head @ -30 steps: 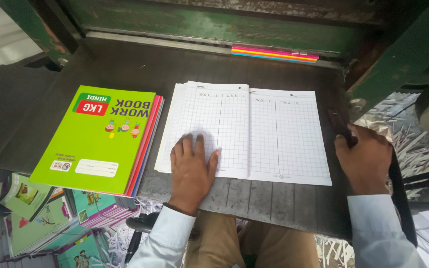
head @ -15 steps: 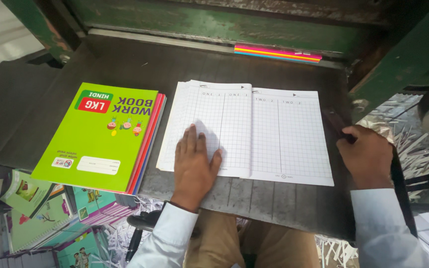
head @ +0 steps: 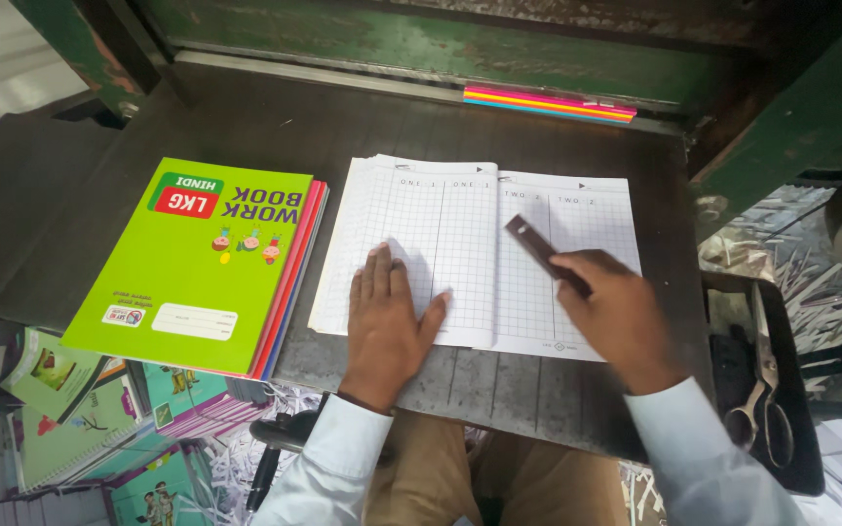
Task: The person aligns a stack of grid paper on a green binding press, uses a small rectangular tool to press the fold, and trims the edges with scissors. The person repeats this process for multiple sheets, ensuring alignment and clean cuts.
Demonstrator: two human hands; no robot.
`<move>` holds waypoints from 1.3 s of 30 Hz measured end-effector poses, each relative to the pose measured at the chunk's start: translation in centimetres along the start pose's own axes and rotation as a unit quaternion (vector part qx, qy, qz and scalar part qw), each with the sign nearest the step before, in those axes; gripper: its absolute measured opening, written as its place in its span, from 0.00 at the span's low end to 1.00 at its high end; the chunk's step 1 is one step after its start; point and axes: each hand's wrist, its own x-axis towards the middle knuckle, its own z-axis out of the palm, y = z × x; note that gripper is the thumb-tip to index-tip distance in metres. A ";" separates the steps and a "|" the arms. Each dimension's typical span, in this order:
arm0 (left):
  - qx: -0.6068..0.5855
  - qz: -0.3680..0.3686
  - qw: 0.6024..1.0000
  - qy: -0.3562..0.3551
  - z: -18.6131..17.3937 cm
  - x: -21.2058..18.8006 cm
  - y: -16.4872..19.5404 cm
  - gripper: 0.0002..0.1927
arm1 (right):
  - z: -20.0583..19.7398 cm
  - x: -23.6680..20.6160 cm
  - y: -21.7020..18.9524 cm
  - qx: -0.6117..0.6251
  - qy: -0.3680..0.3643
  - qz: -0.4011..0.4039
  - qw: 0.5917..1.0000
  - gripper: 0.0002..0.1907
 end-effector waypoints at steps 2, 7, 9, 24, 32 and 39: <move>-0.003 0.001 1.000 0.006 -0.1 -0.1 0.1 0.40 | 0.7 0.0 -1.3 0.002 -0.019 -0.029 0.999 0.17; -0.003 0.005 1.000 0.014 -0.1 -0.1 0.1 0.43 | 1.6 -0.4 -3.1 0.011 -0.040 -0.061 0.997 0.18; 0.001 0.007 1.000 0.015 0.0 -0.2 0.2 0.43 | 1.9 -0.6 -3.3 -0.006 -0.042 -0.075 0.996 0.18; 0.041 0.045 0.998 0.027 -0.7 -0.3 0.8 0.33 | 2.8 -0.5 -3.0 -0.021 -0.032 -0.129 0.991 0.13; 0.040 0.045 0.998 0.024 -0.6 -0.3 0.9 0.33 | 3.2 0.2 -3.1 -0.056 -0.022 -0.112 0.992 0.12; 0.039 0.048 0.998 0.030 -0.7 -0.3 0.9 0.33 | 3.9 1.3 -2.6 -0.072 -0.014 -0.106 0.992 0.13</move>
